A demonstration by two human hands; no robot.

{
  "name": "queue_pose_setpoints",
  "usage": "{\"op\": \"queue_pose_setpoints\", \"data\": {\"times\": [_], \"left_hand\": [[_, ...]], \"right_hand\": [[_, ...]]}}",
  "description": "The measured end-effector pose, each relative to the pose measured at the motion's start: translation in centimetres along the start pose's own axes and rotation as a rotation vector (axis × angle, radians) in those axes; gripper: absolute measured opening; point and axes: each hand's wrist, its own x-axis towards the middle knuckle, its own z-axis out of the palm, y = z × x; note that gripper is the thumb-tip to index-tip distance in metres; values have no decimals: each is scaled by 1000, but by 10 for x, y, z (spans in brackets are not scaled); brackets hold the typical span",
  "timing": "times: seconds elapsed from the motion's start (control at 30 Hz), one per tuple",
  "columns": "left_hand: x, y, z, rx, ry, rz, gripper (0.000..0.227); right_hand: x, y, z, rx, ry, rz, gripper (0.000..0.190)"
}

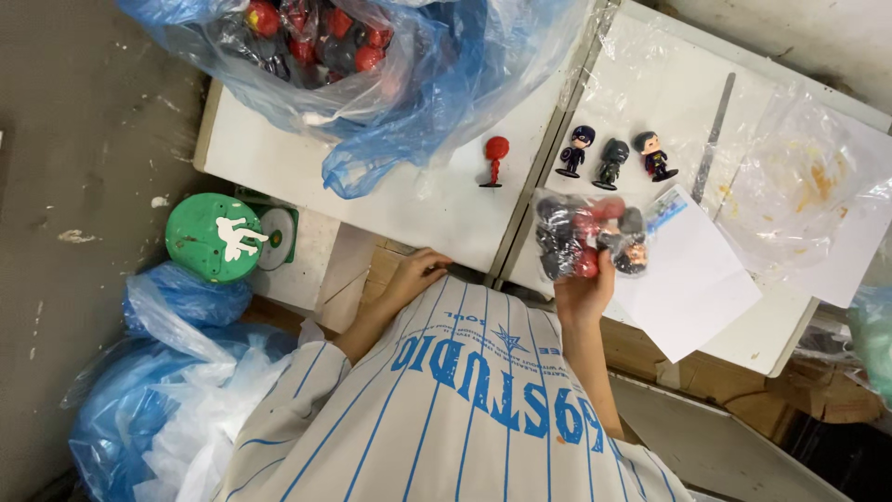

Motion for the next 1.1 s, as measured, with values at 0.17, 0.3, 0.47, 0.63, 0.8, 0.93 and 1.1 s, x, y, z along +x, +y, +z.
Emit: {"op": "queue_pose_setpoints", "data": {"times": [0.17, 0.3, 0.47, 0.63, 0.8, 0.93, 1.1], "left_hand": [[18, 52, -16, 192, -40, 98, 21], [44, 150, -35, 138, 427, 476, 20], [83, 232, -66, 420, 216, 947, 42], [103, 251, -72, 412, 101, 1052, 39], [110, 263, -76, 479, 189, 1200, 26], [118, 261, -65, 426, 211, 1127, 21], [127, 238, -51, 70, 323, 788, 13]], "right_hand": [[8, 11, 16, -22, -94, -24, 49], [6, 10, 34, -174, -221, -91, 58], [-3, 5, 57, -135, -267, -43, 60], [-8, -12, 55, -78, -195, -69, 58], [-10, -9, 8, 81, -178, -92, 47], [2, 3, -22, -163, -119, -123, 47], [6, 18, -55, -481, -143, -123, 37]]}}
